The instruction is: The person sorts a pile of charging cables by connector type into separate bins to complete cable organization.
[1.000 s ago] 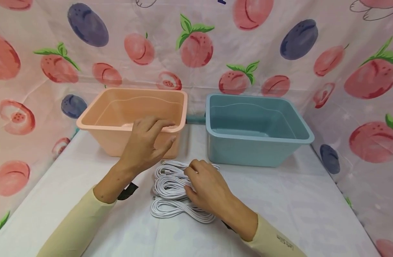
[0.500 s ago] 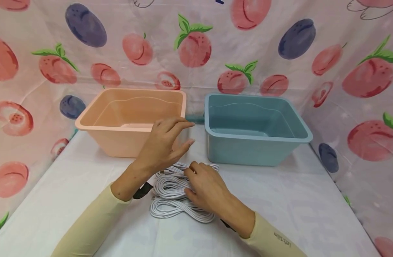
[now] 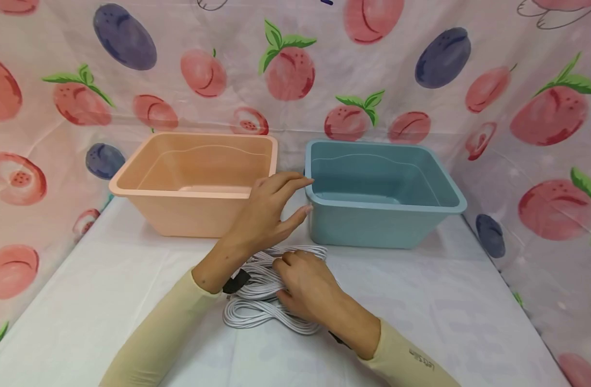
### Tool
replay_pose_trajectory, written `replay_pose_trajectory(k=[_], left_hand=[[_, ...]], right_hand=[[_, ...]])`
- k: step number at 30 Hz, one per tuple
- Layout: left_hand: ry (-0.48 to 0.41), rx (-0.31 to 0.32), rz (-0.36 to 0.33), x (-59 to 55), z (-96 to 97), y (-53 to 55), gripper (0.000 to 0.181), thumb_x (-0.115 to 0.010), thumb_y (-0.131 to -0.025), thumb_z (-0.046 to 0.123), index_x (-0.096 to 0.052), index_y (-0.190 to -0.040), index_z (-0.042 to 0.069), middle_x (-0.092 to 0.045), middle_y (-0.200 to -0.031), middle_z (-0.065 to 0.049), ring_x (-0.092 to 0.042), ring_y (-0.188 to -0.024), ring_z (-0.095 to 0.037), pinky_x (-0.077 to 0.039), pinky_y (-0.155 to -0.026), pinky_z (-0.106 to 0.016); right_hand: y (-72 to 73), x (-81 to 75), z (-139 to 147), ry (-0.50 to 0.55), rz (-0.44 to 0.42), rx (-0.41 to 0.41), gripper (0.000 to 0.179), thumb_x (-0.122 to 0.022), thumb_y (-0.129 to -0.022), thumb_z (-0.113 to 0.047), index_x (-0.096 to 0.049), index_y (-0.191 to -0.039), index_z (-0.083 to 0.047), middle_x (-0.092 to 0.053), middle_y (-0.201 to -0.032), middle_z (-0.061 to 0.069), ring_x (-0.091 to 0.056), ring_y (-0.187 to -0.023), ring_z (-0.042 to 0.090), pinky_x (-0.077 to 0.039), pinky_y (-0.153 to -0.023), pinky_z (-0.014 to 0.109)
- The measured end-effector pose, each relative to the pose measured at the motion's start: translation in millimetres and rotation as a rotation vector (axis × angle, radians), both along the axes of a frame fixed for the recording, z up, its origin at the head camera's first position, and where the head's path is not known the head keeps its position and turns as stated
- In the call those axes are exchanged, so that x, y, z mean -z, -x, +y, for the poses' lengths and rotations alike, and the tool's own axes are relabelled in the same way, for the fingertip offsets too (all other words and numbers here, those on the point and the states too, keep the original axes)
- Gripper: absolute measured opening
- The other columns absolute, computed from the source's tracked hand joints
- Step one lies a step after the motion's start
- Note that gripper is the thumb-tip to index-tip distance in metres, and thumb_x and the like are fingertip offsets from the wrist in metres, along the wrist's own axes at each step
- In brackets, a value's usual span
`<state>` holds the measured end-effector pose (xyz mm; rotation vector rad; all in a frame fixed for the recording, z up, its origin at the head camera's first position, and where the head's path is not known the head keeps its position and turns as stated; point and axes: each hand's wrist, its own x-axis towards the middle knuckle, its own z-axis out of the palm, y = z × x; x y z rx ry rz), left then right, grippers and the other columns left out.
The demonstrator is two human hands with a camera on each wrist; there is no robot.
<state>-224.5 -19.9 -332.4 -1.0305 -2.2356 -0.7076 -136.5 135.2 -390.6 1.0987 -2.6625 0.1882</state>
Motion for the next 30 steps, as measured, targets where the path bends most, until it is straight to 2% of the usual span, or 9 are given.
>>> replay_pose_trajectory(k=[9,17,24,30], left_hand=[[0.018,-0.019,-0.036,3.4,20.4,8.6,0.044,-0.068,-0.104,0.038,-0.066,-0.142,0.015,-0.063,-0.141,-0.002,-0.058,-0.134,-0.02,-0.046,-0.108,-0.047],[0.105,-0.083,-0.05,9.1,30.2,12.5,0.036,-0.069,-0.103,0.037,-0.071,-0.135,0.02,-0.065,-0.137,0.003,-0.058,-0.132,-0.016,-0.046,-0.106,-0.044],[0.107,-0.06,-0.033,11.0,31.5,12.9,0.022,-0.067,-0.106,0.035,-0.078,-0.121,0.023,-0.067,-0.13,0.005,-0.056,-0.132,-0.016,-0.047,-0.104,-0.044],[0.11,-0.061,-0.044,13.4,31.6,12.1,0.021,-0.067,-0.106,0.034,-0.078,-0.121,0.024,-0.068,-0.128,0.004,-0.056,-0.132,-0.018,-0.047,-0.102,-0.046]], right_hand=[[-0.4,0.5,0.5,-0.039,0.005,0.002,0.039,-0.093,-0.079,-0.024,-0.075,-0.111,-0.01,-0.073,-0.108,0.004,-0.069,-0.103,0.027,-0.058,-0.092,0.043],[0.2,2.2,-0.4,-0.056,0.017,-0.006,0.04,-0.092,-0.079,-0.023,-0.074,-0.112,-0.01,-0.073,-0.109,0.003,-0.069,-0.103,0.027,-0.057,-0.094,0.043],[2.5,4.1,-2.0,-0.046,0.034,-0.033,0.044,-0.091,-0.079,-0.024,-0.073,-0.117,-0.01,-0.075,-0.11,0.003,-0.07,-0.101,0.027,-0.057,-0.094,0.044],[2.5,5.2,-2.6,-0.061,0.029,-0.038,0.044,-0.09,-0.08,-0.024,-0.072,-0.118,-0.01,-0.074,-0.112,0.003,-0.07,-0.103,0.027,-0.057,-0.095,0.045]])
